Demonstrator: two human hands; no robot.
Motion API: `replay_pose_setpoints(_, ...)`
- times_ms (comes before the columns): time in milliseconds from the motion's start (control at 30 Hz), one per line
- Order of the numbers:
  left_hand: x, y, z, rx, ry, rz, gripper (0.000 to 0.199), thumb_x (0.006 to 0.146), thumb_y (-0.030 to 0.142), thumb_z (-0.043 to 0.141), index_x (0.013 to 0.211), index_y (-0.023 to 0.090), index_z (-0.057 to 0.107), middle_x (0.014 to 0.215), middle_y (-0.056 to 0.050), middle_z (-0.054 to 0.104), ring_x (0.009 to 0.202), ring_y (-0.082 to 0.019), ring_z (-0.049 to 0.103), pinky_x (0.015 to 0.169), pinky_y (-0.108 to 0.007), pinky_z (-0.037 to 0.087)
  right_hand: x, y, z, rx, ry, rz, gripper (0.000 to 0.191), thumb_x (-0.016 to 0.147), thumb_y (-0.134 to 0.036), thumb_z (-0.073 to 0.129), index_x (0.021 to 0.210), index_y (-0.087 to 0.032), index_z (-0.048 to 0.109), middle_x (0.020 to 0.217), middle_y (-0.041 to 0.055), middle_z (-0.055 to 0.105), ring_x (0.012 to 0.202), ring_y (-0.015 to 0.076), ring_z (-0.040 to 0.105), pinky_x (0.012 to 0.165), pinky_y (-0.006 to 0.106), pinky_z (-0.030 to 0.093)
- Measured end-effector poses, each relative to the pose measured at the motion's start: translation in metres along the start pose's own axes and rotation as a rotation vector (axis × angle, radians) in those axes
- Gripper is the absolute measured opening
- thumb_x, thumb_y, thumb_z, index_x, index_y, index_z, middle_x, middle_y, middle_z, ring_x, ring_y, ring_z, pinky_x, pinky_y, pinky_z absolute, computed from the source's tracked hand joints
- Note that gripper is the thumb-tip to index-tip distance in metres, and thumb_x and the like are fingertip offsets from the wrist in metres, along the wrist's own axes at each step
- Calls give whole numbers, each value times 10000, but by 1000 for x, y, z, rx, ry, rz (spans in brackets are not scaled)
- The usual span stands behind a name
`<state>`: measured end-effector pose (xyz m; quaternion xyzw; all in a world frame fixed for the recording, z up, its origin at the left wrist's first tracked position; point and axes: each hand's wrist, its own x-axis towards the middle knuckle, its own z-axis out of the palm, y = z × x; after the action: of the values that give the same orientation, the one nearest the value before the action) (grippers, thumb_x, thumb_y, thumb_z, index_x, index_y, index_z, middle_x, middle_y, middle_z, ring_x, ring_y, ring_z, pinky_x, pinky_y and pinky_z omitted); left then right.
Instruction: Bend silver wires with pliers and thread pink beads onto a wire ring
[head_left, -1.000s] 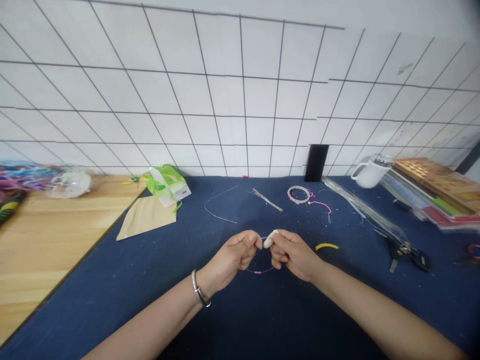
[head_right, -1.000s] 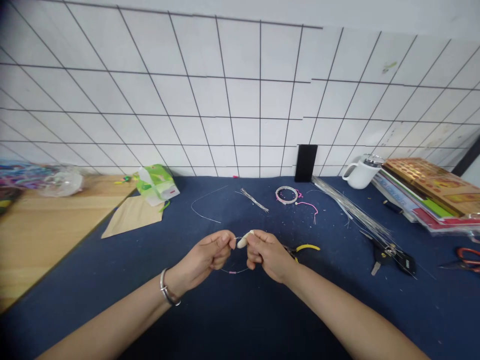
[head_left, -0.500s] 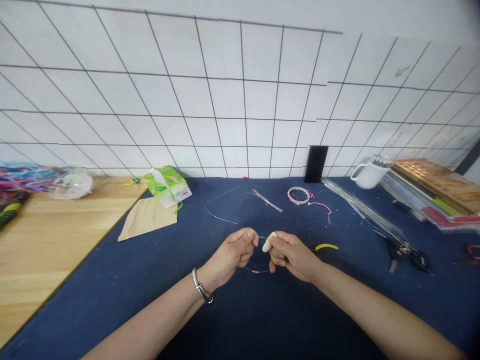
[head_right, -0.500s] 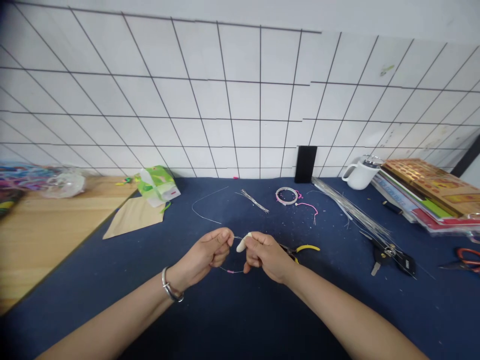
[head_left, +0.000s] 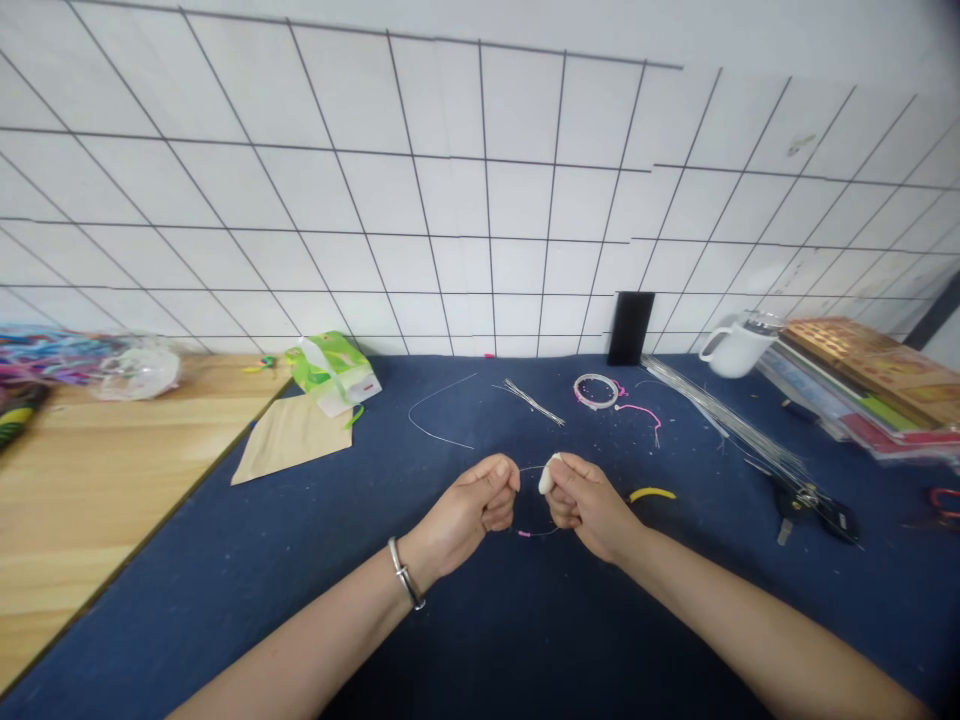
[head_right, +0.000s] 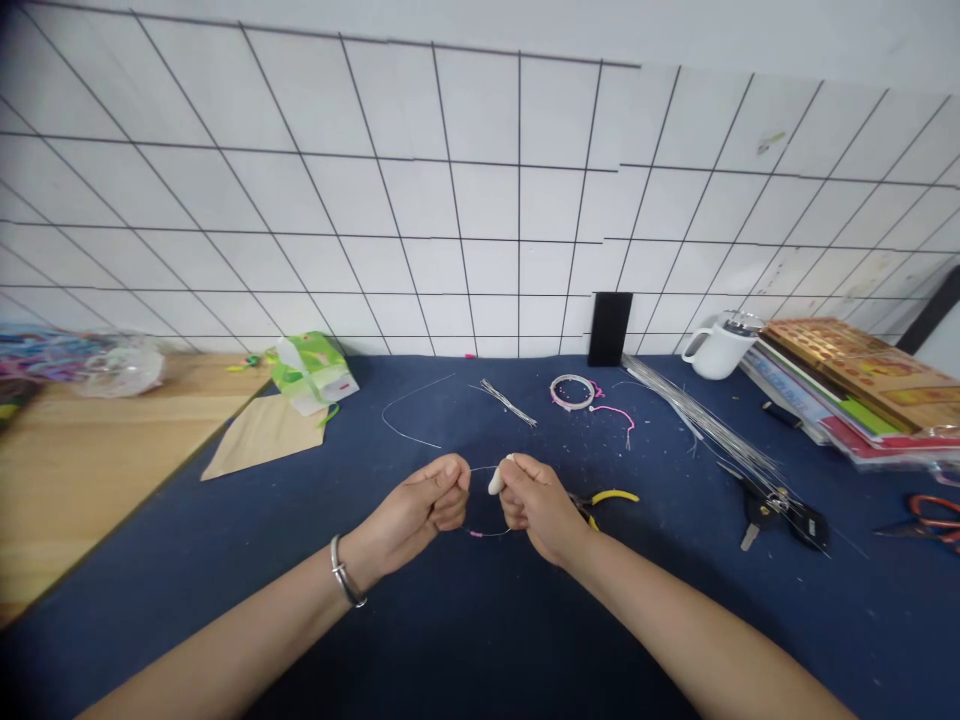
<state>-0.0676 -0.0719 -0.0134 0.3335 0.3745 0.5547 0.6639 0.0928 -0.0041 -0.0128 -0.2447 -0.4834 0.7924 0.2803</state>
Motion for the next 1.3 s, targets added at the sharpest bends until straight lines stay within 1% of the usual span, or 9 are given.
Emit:
replay_pose_setpoints(167,1,-2,-1,44,60,20,251,860,392,439,767,162,476,526,78,204,437,-48,154,413,-177,149,-1,-1,4,57,-14,2,252,862,-356,473,698,-166,452,533,-85,230,426,36,169,410,184,168)
replay_pose_setpoints(367,-1,-1,1,130,94,-2,276,844,425,446,762,163,473,534,78,230,437,-47,157,407,-178,137,0,0,-1,77,-160,130,275,861,-394,426,743,-161,511,521,-69,326,413,56,292,436,224,363)
replay_pose_setpoints(467,-2,-1,2,182,71,-30,287,840,434,446,759,161,477,532,78,231,440,-49,154,409,-182,136,1,1,-4,65,-204,201,344,855,-457,393,762,-156,531,506,-66,345,398,63,312,416,230,373)
replay_pose_setpoints(600,-1,-1,3,259,79,-45,298,836,445,444,753,161,481,526,79,231,439,-50,154,406,-181,140,2,3,-4,-5,-141,214,265,819,-420,501,776,-159,519,508,-90,276,397,31,197,376,154,200)
replay_pose_setpoints(700,0,-1,2,283,104,-45,299,841,445,431,755,163,479,526,79,234,436,-50,154,403,-178,141,3,7,-2,-72,-95,162,270,822,-416,503,746,-156,502,514,-95,234,409,30,155,380,159,133)
replay_pose_setpoints(933,0,0,2,151,82,-7,272,849,404,447,769,150,500,523,69,283,434,-48,233,428,-178,213,3,11,2,-93,-21,84,297,830,-441,477,720,-165,475,516,-96,215,411,33,150,385,174,130)
replay_pose_setpoints(1100,-1,-7,9,-120,21,15,267,875,383,400,803,151,511,577,20,425,539,-93,426,658,-273,389,3,7,0,33,109,-4,294,823,-449,487,706,-184,440,526,-92,213,429,43,156,391,176,149)
replay_pose_setpoints(1167,-1,-11,10,-181,24,-1,262,872,382,412,767,156,493,543,40,378,511,-84,391,657,-276,390,3,7,0,72,147,-22,294,817,-453,496,704,-190,431,526,-91,207,433,47,154,391,176,155)
replay_pose_setpoints(1300,0,-14,8,-185,74,0,261,865,384,436,726,163,456,503,75,229,441,-61,242,491,-203,297,2,8,2,102,105,-11,276,829,-437,490,716,-189,446,527,-88,218,439,51,169,405,182,194)
